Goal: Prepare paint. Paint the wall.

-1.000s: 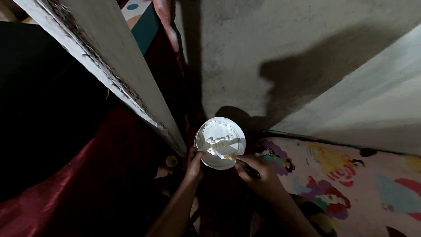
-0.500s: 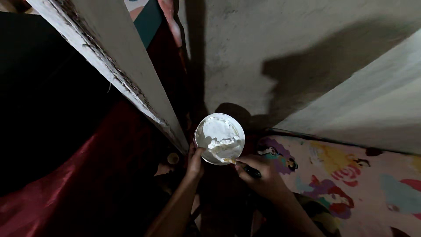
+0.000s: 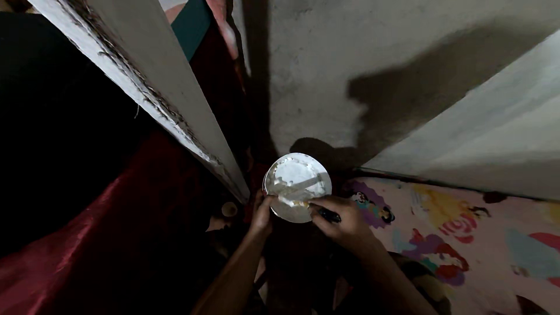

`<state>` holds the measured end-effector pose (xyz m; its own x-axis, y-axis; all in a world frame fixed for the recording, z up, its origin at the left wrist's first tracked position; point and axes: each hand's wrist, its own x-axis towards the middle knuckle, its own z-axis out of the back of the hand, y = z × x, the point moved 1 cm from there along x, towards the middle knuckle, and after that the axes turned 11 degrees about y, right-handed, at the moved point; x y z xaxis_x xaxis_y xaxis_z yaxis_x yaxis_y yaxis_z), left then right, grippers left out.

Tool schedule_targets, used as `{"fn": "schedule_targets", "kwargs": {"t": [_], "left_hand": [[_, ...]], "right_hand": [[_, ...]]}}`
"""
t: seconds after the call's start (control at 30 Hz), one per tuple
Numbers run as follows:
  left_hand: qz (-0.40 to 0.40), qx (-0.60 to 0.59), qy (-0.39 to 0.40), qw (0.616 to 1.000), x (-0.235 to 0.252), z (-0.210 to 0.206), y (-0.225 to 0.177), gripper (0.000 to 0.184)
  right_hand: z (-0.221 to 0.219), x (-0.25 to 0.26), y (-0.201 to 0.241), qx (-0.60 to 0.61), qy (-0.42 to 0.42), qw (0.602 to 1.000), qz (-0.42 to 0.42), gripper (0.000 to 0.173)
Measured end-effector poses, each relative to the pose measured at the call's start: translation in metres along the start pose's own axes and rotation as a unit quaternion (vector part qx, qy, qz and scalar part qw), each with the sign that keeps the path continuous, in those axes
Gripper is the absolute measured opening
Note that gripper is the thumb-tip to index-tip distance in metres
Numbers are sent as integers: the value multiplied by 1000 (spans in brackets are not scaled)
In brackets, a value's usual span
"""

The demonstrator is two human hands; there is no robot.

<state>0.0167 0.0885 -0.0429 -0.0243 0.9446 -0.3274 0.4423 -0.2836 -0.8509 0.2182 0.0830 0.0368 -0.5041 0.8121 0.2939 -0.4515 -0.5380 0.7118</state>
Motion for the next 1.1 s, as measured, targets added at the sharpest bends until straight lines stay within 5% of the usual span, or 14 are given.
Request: {"fn": "schedule_targets", "kwargs": {"t": [0.17, 0.4, 0.67, 1.1], "left_hand": [[-6, -1, 0, 1000, 0, 2, -2, 51], [25, 2, -16, 1000, 0, -1, 1, 40], [44, 1, 3, 999, 1, 4, -1, 33], [54, 17, 36, 998, -5, 2, 3, 31]], "right_hand": [[25, -7, -5, -75, 7, 996, -53, 28], [1, -4, 7, 10, 33, 999, -22, 23], [42, -7, -9, -6, -17, 994, -104, 26], [12, -1, -33, -20, -24, 999, -17, 29]]}}
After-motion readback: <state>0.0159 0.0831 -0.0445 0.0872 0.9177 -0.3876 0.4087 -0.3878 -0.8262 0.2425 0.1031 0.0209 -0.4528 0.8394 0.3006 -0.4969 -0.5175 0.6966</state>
